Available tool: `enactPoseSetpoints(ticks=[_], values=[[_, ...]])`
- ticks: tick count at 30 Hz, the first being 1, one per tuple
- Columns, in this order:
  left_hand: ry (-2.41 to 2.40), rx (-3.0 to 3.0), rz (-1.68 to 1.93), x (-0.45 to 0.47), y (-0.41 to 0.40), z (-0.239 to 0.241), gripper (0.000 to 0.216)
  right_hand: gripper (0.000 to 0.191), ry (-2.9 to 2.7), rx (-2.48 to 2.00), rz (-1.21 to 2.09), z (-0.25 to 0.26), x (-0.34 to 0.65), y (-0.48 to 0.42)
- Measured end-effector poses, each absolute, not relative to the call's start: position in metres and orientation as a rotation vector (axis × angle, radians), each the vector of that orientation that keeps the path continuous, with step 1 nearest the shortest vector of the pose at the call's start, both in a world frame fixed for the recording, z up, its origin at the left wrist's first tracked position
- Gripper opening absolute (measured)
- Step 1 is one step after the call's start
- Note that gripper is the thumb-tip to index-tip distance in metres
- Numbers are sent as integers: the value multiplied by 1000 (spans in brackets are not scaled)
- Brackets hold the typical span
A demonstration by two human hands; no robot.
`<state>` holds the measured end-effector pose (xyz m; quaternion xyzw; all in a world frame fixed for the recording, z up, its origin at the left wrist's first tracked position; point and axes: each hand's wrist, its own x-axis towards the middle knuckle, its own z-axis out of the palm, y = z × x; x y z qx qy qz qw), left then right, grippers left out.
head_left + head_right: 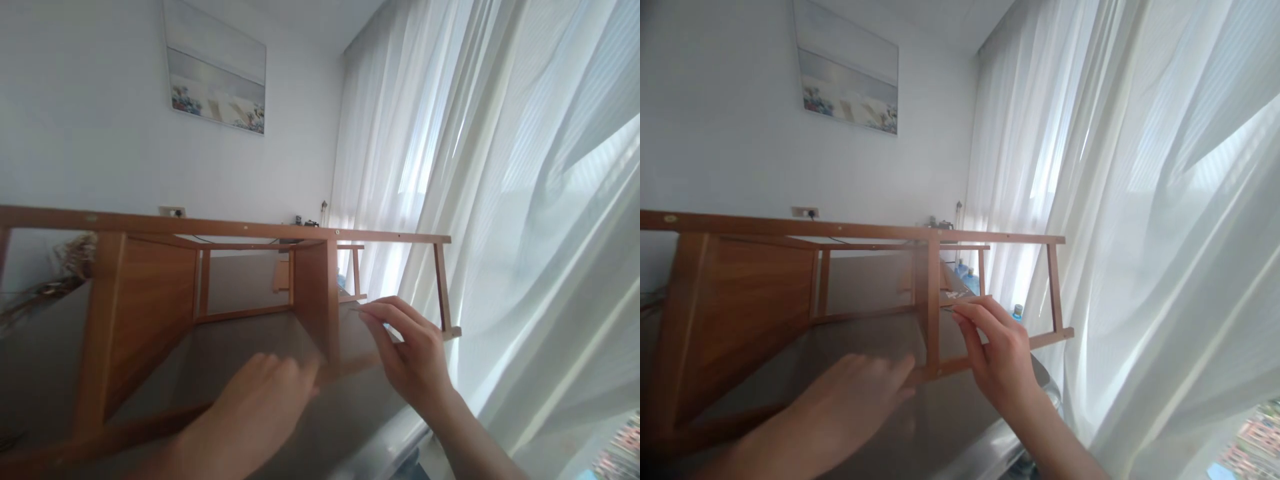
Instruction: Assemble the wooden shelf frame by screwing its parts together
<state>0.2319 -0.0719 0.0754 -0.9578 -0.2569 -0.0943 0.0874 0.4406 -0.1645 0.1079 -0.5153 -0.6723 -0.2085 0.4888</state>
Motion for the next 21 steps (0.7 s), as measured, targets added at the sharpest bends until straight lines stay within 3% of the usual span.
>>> enactPoseSetpoints(ticks=[7,14,18,21], values=[[-849,-3084,79,239,-96,37,32,16,-1586,-1233,-251,92,442,-175],[-983,-3159,-127,232,-100,5,26,18,-1435,-1208,-49,33,423,-192],[-1126,-3205,-248,230,-94,-9,13,15,-1339,-1200,-85,5,410,-204],[-1210,-3236,-315,231,-86,-19,18,17,-1308,-1172,-143,-6,406,-214]])
